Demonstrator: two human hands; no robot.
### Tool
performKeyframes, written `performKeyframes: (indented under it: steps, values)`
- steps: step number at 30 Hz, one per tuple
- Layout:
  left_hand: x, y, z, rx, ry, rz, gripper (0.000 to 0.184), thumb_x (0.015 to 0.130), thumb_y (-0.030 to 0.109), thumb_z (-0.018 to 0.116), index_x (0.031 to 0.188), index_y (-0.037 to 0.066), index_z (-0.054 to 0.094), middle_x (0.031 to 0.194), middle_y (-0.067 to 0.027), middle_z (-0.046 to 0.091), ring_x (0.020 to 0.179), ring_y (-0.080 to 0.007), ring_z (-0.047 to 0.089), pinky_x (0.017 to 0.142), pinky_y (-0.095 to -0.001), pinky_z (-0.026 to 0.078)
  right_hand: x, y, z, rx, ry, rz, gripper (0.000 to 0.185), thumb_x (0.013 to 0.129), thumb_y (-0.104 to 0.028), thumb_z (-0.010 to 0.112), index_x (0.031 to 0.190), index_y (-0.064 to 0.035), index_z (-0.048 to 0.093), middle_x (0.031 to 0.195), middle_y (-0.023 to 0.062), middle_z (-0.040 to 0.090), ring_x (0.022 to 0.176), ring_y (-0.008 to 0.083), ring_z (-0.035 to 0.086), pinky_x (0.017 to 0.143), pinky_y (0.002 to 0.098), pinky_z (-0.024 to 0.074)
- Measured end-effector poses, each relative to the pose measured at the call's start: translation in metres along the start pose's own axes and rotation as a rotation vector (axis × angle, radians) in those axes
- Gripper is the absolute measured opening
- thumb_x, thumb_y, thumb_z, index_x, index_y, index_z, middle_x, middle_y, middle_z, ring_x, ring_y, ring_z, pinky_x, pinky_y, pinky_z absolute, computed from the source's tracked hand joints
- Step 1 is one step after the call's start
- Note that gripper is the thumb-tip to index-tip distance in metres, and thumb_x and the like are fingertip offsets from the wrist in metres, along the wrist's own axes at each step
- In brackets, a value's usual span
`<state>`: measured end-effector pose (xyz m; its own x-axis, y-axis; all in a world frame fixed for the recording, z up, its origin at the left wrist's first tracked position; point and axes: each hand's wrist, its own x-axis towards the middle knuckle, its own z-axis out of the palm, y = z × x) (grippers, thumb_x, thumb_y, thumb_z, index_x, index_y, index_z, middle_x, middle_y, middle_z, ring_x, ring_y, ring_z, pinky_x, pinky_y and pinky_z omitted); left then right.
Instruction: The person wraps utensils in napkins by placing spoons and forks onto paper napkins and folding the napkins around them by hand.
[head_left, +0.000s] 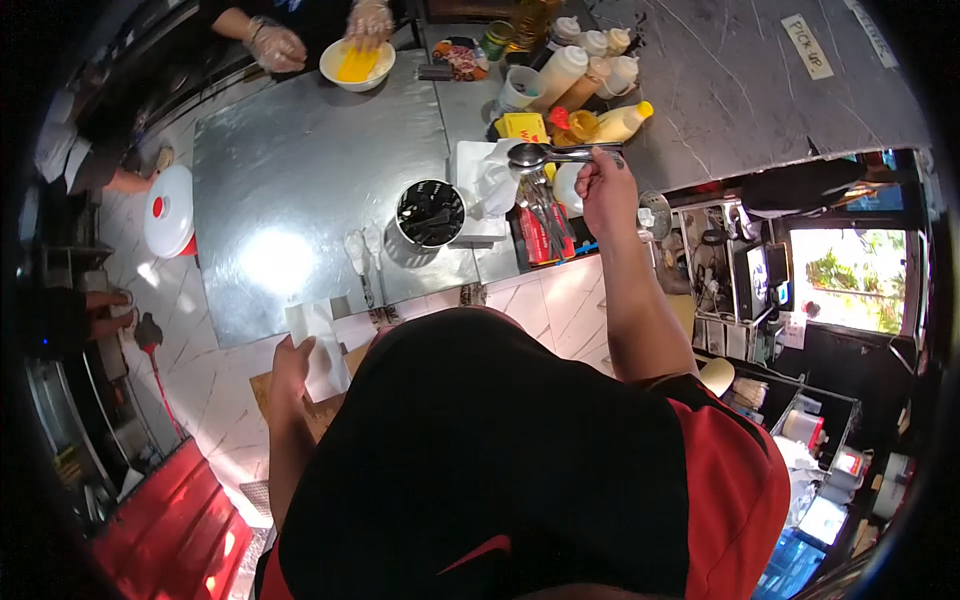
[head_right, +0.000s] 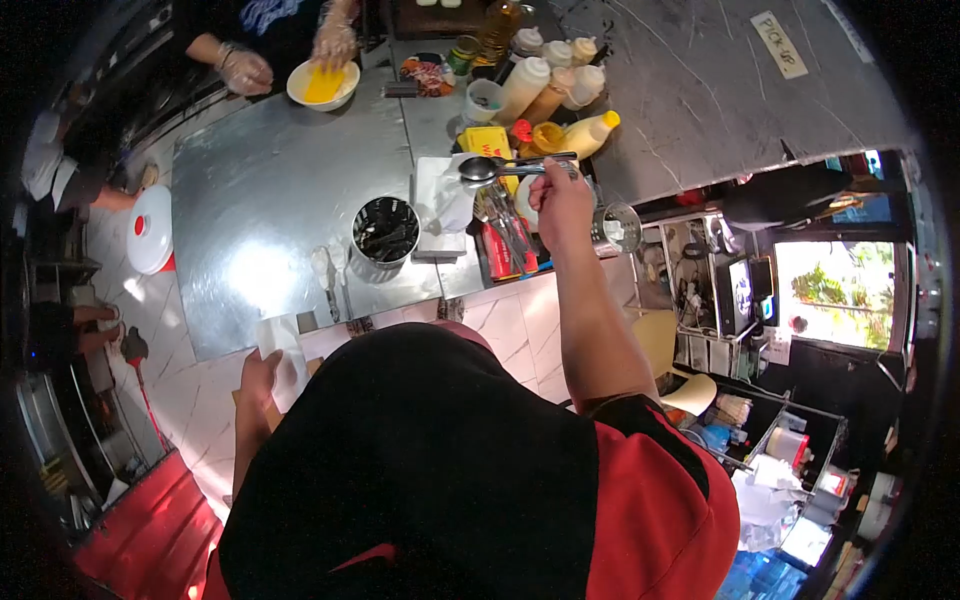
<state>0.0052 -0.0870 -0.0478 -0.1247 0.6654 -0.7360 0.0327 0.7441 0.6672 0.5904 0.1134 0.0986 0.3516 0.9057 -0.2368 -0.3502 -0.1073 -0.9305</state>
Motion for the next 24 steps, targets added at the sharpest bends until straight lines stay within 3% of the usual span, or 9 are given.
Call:
performKeyframes:
  steps: [4,12,13,17,24]
  values:
    - [0.015,-0.018,-0.003,0.028,0.017,0.012,0.035,0.103,0.013,0.068,0.134,-0.004,0.071,0.111,-0.0124,0.078,0.092,-0.0222,0.074,0.083,-0.0379,0.060,0.024,0.005,-0.038,0.082,0.217,-0.003,0.018,0.108,-0.019,0.067,0.097,-0.0055,0.060,0.073,0.0083,0.064,0.054,0.0173,0.057,0.050,0.0323,0.0441]
    - [0.022,-0.008,0.001,0.090,0.012,-0.049,0.035,0.103,0.014,0.069,0.133,-0.003,0.071,0.110,-0.0118,0.078,0.091,-0.0226,0.074,0.084,-0.0388,0.059,0.084,0.036,-0.037,0.091,0.382,0.083,0.017,0.107,-0.016,0.066,0.113,-0.0030,0.057,0.076,0.0126,0.066,0.054,0.0185,0.060,0.047,0.0317,0.0454]
    - [0.022,-0.008,0.000,0.108,0.009,-0.030,0.035,0.103,0.014,0.069,0.133,-0.003,0.070,0.110,-0.0118,0.077,0.092,-0.0227,0.074,0.084,-0.0389,0.059,0.090,0.038,-0.032,0.037,0.336,0.084,0.015,0.109,-0.018,0.063,0.114,-0.0050,0.057,0.078,0.0098,0.064,0.059,0.0192,0.062,0.052,0.0330,0.0480]
    - [0.016,-0.007,0.001,0.102,0.003,-0.018,0.035,0.103,0.014,0.069,0.134,-0.004,0.070,0.110,-0.0115,0.077,0.094,-0.0229,0.074,0.085,-0.0388,0.059,0.104,0.044,-0.008,0.011,0.296,0.131,0.017,0.110,-0.019,0.060,0.117,-0.0046,0.055,0.085,0.0121,0.067,0.062,0.0213,0.065,0.053,0.0337,0.0536]
    - [0.020,-0.031,-0.007,0.088,0.023,-0.038,0.035,0.103,0.013,0.069,0.134,-0.004,0.071,0.113,-0.0108,0.077,0.097,-0.0213,0.073,0.090,-0.0364,0.056,0.108,0.054,0.002,0.122,0.313,0.215,0.019,0.109,-0.018,0.061,0.122,-0.0055,0.055,0.086,0.0121,0.068,0.064,0.0235,0.068,0.055,0.0351,0.0560]
